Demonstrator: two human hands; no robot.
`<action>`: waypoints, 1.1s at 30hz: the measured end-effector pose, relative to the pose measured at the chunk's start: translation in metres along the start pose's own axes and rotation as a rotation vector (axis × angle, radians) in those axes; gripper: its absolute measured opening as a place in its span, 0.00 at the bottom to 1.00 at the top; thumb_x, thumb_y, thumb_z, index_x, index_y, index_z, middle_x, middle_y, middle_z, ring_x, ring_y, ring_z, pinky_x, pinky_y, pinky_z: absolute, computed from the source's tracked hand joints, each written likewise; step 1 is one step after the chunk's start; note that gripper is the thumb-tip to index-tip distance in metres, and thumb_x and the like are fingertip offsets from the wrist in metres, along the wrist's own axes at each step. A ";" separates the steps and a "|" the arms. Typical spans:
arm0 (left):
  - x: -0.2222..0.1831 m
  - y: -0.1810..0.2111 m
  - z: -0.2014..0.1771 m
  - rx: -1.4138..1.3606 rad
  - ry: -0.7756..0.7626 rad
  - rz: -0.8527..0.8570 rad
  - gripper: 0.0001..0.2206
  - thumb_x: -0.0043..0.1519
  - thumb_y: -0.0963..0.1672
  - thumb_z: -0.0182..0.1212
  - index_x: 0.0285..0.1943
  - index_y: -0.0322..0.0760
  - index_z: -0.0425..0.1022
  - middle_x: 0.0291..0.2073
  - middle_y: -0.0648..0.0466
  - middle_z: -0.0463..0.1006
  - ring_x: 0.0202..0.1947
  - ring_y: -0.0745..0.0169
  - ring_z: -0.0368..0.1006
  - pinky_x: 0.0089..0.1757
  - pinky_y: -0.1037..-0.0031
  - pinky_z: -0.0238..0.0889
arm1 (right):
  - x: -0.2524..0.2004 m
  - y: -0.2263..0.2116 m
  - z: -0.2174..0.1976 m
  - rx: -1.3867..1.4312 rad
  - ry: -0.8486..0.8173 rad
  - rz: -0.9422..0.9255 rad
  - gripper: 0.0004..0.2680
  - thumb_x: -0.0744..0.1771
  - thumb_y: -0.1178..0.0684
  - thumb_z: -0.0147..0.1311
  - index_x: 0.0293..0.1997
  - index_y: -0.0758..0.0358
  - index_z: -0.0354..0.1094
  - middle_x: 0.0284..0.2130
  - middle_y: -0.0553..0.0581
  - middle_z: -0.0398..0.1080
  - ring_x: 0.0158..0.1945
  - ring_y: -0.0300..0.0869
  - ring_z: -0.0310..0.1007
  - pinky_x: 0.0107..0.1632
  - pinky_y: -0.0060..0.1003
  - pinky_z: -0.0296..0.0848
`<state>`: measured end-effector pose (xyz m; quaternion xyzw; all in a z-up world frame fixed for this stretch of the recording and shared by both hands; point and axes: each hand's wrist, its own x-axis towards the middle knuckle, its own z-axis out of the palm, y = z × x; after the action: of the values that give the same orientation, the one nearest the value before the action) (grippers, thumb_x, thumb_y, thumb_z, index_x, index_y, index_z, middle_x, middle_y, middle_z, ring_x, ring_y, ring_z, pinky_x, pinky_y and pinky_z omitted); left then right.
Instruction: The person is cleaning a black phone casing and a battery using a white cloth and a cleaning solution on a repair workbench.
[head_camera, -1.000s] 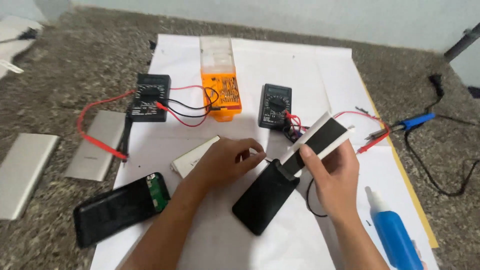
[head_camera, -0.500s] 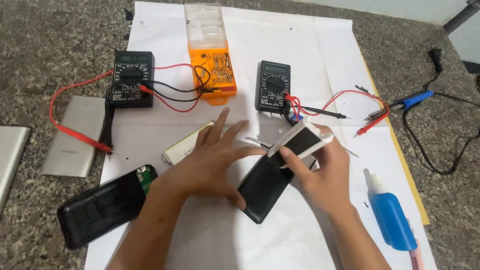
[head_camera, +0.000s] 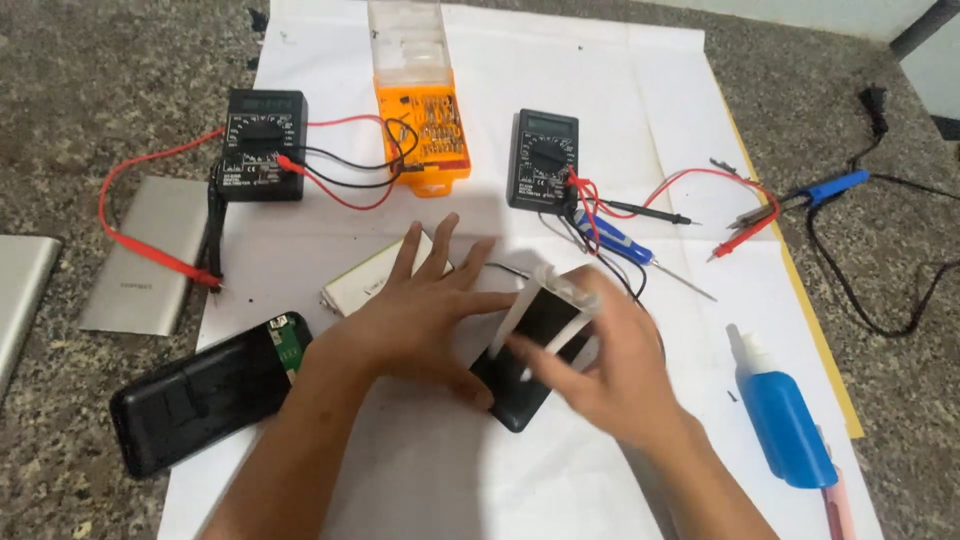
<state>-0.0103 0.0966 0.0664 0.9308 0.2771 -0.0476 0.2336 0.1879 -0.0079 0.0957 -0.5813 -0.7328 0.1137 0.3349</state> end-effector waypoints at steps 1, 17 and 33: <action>0.000 0.002 -0.004 0.006 0.002 0.001 0.53 0.39 0.64 0.78 0.77 0.72 0.54 0.78 0.39 0.32 0.75 0.23 0.09 0.63 0.36 0.02 | 0.001 0.003 0.001 0.000 0.006 -0.003 0.14 0.63 0.43 0.65 0.38 0.58 0.62 0.29 0.51 0.67 0.31 0.43 0.66 0.36 0.38 0.66; 0.000 0.005 -0.011 0.006 -0.120 -0.042 0.54 0.37 0.61 0.80 0.76 0.70 0.54 0.80 0.46 0.24 0.75 0.29 0.03 0.63 0.33 -0.01 | 0.005 -0.011 0.009 0.041 0.121 0.104 0.11 0.62 0.47 0.65 0.38 0.58 0.65 0.31 0.50 0.67 0.31 0.42 0.66 0.34 0.35 0.67; 0.004 0.001 0.003 0.042 -0.055 -0.031 0.57 0.36 0.64 0.80 0.78 0.74 0.49 0.80 0.45 0.27 0.75 0.31 0.05 0.62 0.29 -0.01 | 0.000 -0.007 0.008 -0.055 0.125 0.082 0.13 0.63 0.46 0.64 0.46 0.60 0.68 0.37 0.53 0.72 0.38 0.45 0.73 0.41 0.37 0.71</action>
<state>-0.0060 0.0969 0.0630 0.9294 0.2841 -0.0825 0.2209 0.1771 -0.0084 0.0938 -0.6257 -0.6889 0.0707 0.3591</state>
